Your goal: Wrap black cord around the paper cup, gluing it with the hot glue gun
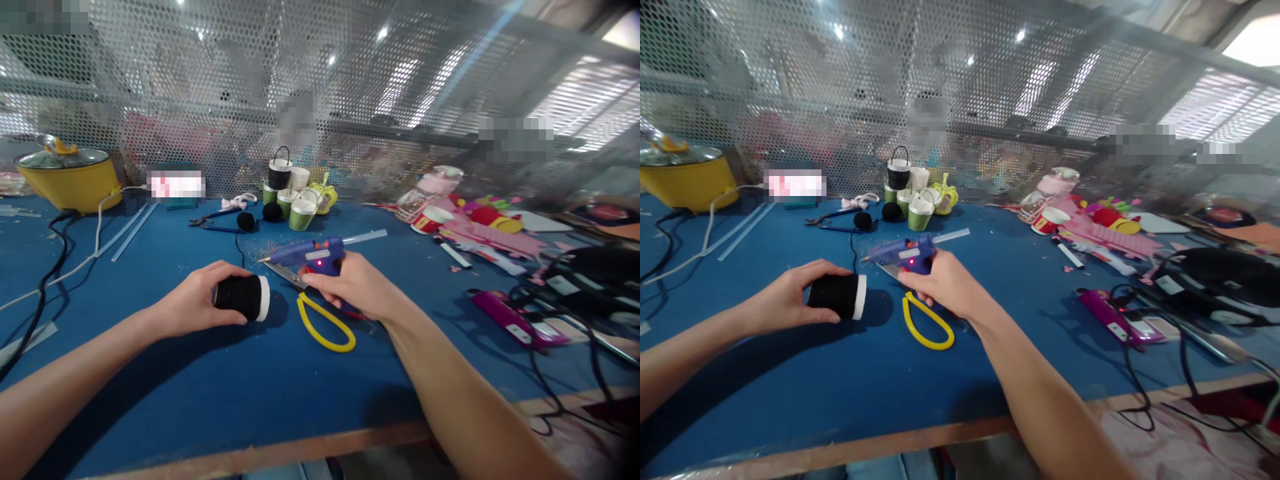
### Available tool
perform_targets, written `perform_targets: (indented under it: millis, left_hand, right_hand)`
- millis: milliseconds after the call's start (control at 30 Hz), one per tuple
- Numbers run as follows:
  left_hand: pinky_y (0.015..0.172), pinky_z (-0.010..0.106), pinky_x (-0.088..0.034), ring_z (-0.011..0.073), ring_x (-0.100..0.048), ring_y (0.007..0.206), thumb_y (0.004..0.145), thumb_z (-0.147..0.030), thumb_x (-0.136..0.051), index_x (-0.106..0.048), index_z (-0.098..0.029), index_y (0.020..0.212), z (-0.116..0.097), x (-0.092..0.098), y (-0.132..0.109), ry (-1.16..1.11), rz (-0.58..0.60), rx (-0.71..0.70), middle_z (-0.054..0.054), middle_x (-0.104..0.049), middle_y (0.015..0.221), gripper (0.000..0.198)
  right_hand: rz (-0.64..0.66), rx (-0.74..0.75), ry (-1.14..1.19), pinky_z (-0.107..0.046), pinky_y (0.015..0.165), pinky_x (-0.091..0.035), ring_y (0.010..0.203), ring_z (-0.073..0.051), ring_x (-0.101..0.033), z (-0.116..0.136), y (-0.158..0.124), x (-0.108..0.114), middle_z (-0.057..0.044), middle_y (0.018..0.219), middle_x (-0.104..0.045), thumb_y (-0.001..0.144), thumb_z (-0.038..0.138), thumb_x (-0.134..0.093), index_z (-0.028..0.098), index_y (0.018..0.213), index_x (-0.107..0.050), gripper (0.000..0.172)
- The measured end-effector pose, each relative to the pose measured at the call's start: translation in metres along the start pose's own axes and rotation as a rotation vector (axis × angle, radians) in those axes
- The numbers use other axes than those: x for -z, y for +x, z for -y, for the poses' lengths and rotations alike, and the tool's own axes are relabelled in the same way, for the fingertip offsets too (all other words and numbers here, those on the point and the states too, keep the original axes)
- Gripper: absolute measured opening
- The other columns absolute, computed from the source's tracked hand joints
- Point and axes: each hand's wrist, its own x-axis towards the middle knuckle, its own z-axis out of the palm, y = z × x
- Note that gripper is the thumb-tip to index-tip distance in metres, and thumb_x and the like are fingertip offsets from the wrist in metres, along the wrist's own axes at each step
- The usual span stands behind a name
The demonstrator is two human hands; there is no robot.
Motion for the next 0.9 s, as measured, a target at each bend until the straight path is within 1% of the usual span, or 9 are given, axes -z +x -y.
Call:
perform_targets:
  millis: [100,167,267,400,567,667,733,800,900]
  left_hand:
    - [0.078,0.033,-0.047,0.0214,-0.055,0.093,0.068,-0.038,-0.066,-0.049,-0.021,0.112,0.0,-0.001,0.0,-0.001,-0.037,-0.038,0.006,-0.055,0.104,0.05]
    - [0.082,0.033,-0.046,0.0216,-0.054,0.097,0.068,-0.037,-0.066,-0.048,-0.021,0.112,0.0,-0.001,-0.001,0.006,-0.065,-0.087,0.007,-0.054,0.108,0.05]
    - [0.087,0.035,-0.044,0.022,-0.051,0.103,0.07,-0.033,-0.066,-0.047,-0.02,0.113,-0.003,-0.003,-0.003,0.024,-0.09,-0.159,0.008,-0.052,0.113,0.049]
    - [0.093,0.038,-0.041,0.0234,-0.047,0.111,0.072,-0.03,-0.064,-0.045,-0.02,0.116,-0.005,-0.006,-0.004,0.063,-0.113,-0.247,0.011,-0.047,0.12,0.048]
    - [0.096,0.042,-0.039,0.0256,-0.041,0.117,0.074,-0.025,-0.062,-0.042,-0.021,0.118,-0.006,-0.009,-0.007,0.117,-0.11,-0.346,0.013,-0.04,0.129,0.048]
    - [0.096,0.044,-0.039,0.0268,-0.04,0.118,0.074,-0.022,-0.062,-0.041,-0.023,0.121,-0.006,-0.011,-0.008,0.145,-0.083,-0.381,0.013,-0.036,0.132,0.051]
    - [0.094,0.044,-0.041,0.0268,-0.042,0.116,0.074,-0.021,-0.062,-0.04,-0.023,0.121,-0.006,-0.013,-0.008,0.158,-0.063,-0.409,0.013,-0.032,0.134,0.052]
    - [0.093,0.044,-0.042,0.0271,-0.044,0.113,0.073,-0.02,-0.063,-0.041,-0.022,0.12,-0.006,-0.015,-0.008,0.173,-0.06,-0.429,0.014,-0.027,0.136,0.052]
    - [0.09,0.047,-0.044,0.0297,-0.045,0.111,0.071,-0.02,-0.065,-0.044,-0.023,0.118,-0.006,-0.015,-0.008,0.209,-0.06,-0.419,0.015,-0.023,0.137,0.051]
  right_hand:
    - [-0.168,0.024,0.171,-0.023,0.05,-0.04,0.047,-0.009,-0.048,-0.019,0.019,0.005,0.002,0.054,-0.054,0.068,0.034,-0.062,0.015,0.067,-0.053,0.021]
    - [-0.26,-0.036,0.103,-0.022,0.057,-0.043,0.056,-0.01,-0.053,-0.034,0.033,0.007,-0.003,0.065,-0.06,0.072,0.036,-0.057,0.013,0.072,-0.056,0.023]
    - [-0.26,-0.118,-0.062,-0.023,0.057,-0.044,0.055,-0.01,-0.055,-0.053,0.052,0.007,-0.006,0.067,-0.062,0.08,0.038,-0.046,0.013,0.066,-0.055,0.03]
    - [-0.295,-0.203,-0.214,-0.029,0.057,-0.042,0.053,-0.017,-0.057,-0.07,0.069,0.005,-0.009,0.057,-0.06,0.078,0.041,-0.048,0.013,0.058,-0.055,0.035]
    - [-0.366,-0.13,-0.324,-0.033,0.081,-0.037,0.096,-0.026,-0.054,-0.055,0.064,0.001,-0.015,0.087,-0.063,0.077,0.035,-0.055,0.012,0.068,-0.063,0.025]
    - [-0.247,-0.009,-0.277,-0.028,0.08,-0.039,0.092,-0.02,-0.056,-0.025,0.046,-0.009,-0.008,0.091,-0.065,0.081,0.047,-0.045,0.017,0.074,-0.067,0.038]
    - [0.029,0.129,-0.141,-0.026,0.078,-0.04,0.087,-0.017,-0.058,-0.005,0.034,-0.017,-0.004,0.092,-0.066,0.085,0.052,-0.032,0.019,0.08,-0.068,0.049]
    - [0.218,0.247,-0.069,-0.027,0.074,-0.041,0.085,-0.017,-0.059,0.01,0.025,-0.025,-0.005,0.089,-0.066,0.085,0.053,-0.03,0.017,0.08,-0.067,0.053]
    - [0.272,0.334,-0.061,-0.027,0.072,-0.042,0.083,-0.018,-0.058,0.02,0.018,-0.034,-0.007,0.09,-0.065,0.081,0.049,-0.043,0.015,0.083,-0.066,0.041]
